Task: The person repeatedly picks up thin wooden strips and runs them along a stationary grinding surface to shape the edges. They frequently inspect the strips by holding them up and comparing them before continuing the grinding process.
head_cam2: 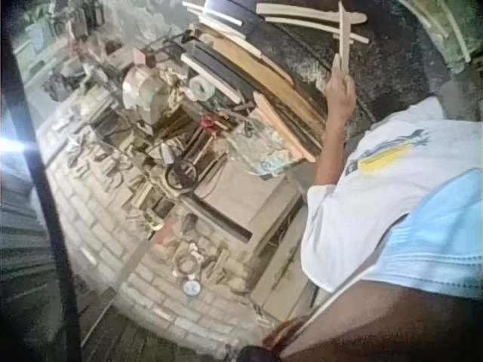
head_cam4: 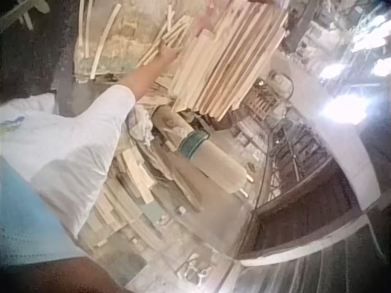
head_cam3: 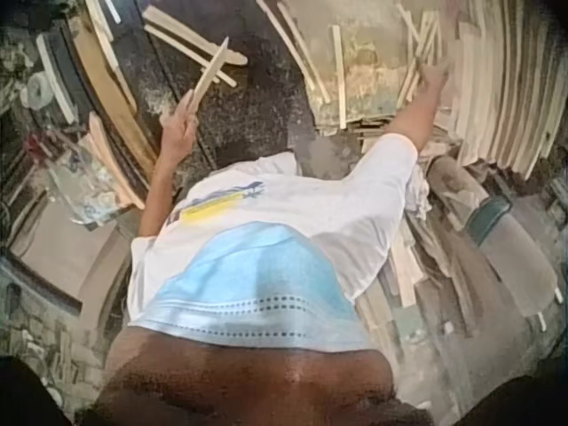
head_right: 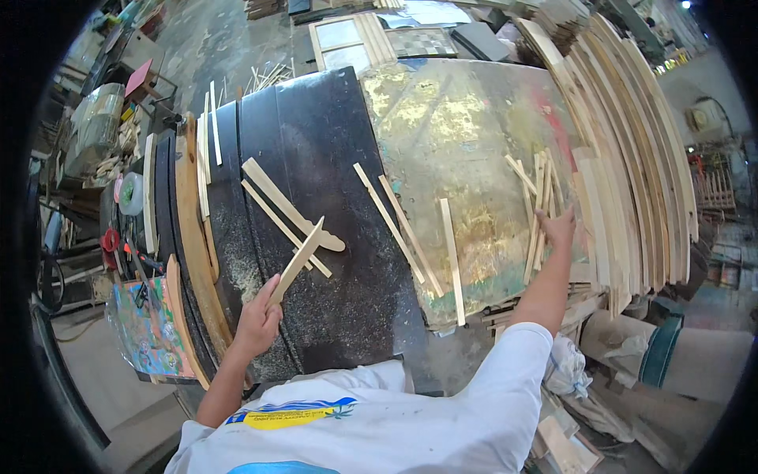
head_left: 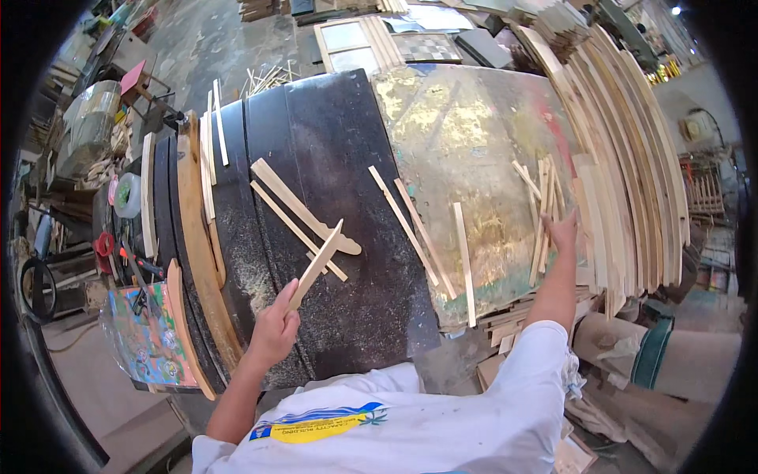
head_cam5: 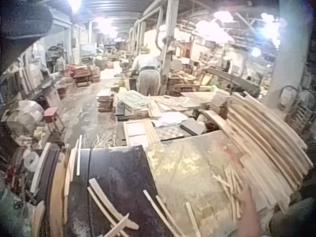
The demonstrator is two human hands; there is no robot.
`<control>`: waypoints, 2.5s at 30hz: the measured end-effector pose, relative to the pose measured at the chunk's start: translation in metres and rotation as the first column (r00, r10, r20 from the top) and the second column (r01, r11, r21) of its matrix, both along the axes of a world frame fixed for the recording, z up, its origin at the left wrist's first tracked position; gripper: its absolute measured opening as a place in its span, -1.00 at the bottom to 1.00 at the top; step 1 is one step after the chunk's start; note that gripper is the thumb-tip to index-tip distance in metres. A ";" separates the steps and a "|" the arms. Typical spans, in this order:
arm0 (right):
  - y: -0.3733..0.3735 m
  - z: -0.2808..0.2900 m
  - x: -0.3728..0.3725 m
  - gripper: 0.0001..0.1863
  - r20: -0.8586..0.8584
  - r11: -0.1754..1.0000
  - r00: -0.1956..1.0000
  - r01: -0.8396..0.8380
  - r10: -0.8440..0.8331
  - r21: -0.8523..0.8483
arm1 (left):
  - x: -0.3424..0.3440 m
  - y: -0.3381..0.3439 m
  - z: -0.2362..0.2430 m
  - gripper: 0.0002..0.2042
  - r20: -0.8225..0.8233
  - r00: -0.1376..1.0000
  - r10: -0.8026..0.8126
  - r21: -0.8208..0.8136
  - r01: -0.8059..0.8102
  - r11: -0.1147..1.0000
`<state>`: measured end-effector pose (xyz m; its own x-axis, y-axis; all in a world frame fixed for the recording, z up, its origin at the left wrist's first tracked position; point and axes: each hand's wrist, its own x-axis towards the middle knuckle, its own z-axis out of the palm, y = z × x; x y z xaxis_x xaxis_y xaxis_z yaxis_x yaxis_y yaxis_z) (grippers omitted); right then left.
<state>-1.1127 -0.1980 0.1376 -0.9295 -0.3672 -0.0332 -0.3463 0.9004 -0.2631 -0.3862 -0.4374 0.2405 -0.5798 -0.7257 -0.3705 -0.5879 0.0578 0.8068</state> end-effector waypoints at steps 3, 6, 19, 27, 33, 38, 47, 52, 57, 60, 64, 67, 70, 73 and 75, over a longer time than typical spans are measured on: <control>0.005 -0.020 -0.038 0.28 0.081 0.964 0.997 0.012 0.010 -0.266 | 0.001 0.010 0.005 -0.41 0.012 1.000 -0.010 -0.033 0.010 0.999; -0.007 -0.024 -0.034 0.18 0.207 0.968 0.978 0.066 -0.015 -0.240 | -0.004 0.014 0.005 -0.41 0.040 0.999 0.016 0.010 -0.016 1.000; -0.103 -0.001 0.235 -0.12 0.076 0.960 0.963 -0.264 0.258 0.093 | -0.035 0.029 0.005 -0.41 -0.112 0.994 -0.004 -0.033 0.001 0.999; -0.082 0.014 0.260 -0.60 -0.066 0.923 0.927 -0.373 0.368 -0.098 | 0.012 0.060 0.014 -0.41 -0.145 0.978 0.152 0.016 -0.151 0.988; -0.073 0.002 0.271 -0.76 -0.080 0.928 0.941 -0.336 0.327 -0.159 | 0.050 0.085 0.016 -0.42 -0.172 0.962 0.214 -0.009 -0.219 0.976; -0.069 -0.004 0.252 -0.76 -0.040 0.929 0.928 -0.371 0.370 -0.013 | 0.071 0.099 0.020 -0.40 -0.196 0.951 0.238 -0.013 -0.245 0.969; -0.096 0.040 0.308 -0.69 0.096 0.819 0.895 -0.350 0.436 -0.454 | 0.100 0.122 0.027 -0.41 -0.240 0.901 0.362 0.052 -0.361 0.931; -0.124 0.081 0.439 -0.70 0.606 0.653 0.500 0.102 0.618 -0.750 | 0.105 0.133 0.034 -0.46 -0.349 0.741 0.573 0.319 -0.481 0.816; -0.140 0.113 0.551 -0.68 0.650 0.604 0.054 0.318 0.758 -0.731 | 0.112 0.142 0.027 -0.48 -0.457 0.549 0.700 0.389 -0.584 0.713; -0.144 0.124 0.599 -0.63 0.640 0.634 -0.119 0.361 0.759 -0.684 | 0.114 0.145 0.033 -0.46 -0.507 0.450 0.735 0.395 -0.637 0.662; -0.144 0.124 0.634 -0.60 0.623 0.697 -0.316 0.388 0.715 -0.603 | 0.122 0.152 0.043 -0.43 -0.534 0.399 0.745 0.391 -0.665 0.636; -0.143 0.121 0.650 -0.61 0.581 0.717 -0.420 0.400 0.697 -0.571 | 0.125 0.156 0.049 -0.44 -0.553 0.358 0.752 0.389 -0.687 0.613; -0.140 0.126 0.670 -0.63 0.584 0.734 -0.445 0.380 0.679 -0.563 | 0.128 0.160 0.043 -0.43 -0.590 0.329 0.737 0.376 -0.696 0.611; -0.135 0.127 0.690 -0.68 0.553 0.739 -0.492 0.395 0.672 -0.546 | 0.133 0.164 0.049 -0.40 -0.584 0.349 0.733 0.416 -0.647 0.639; -0.132 0.123 0.702 -0.74 0.513 0.734 -0.529 0.423 0.676 -0.532 | 0.136 0.164 0.056 -0.42 -0.549 0.372 0.749 0.462 -0.612 0.642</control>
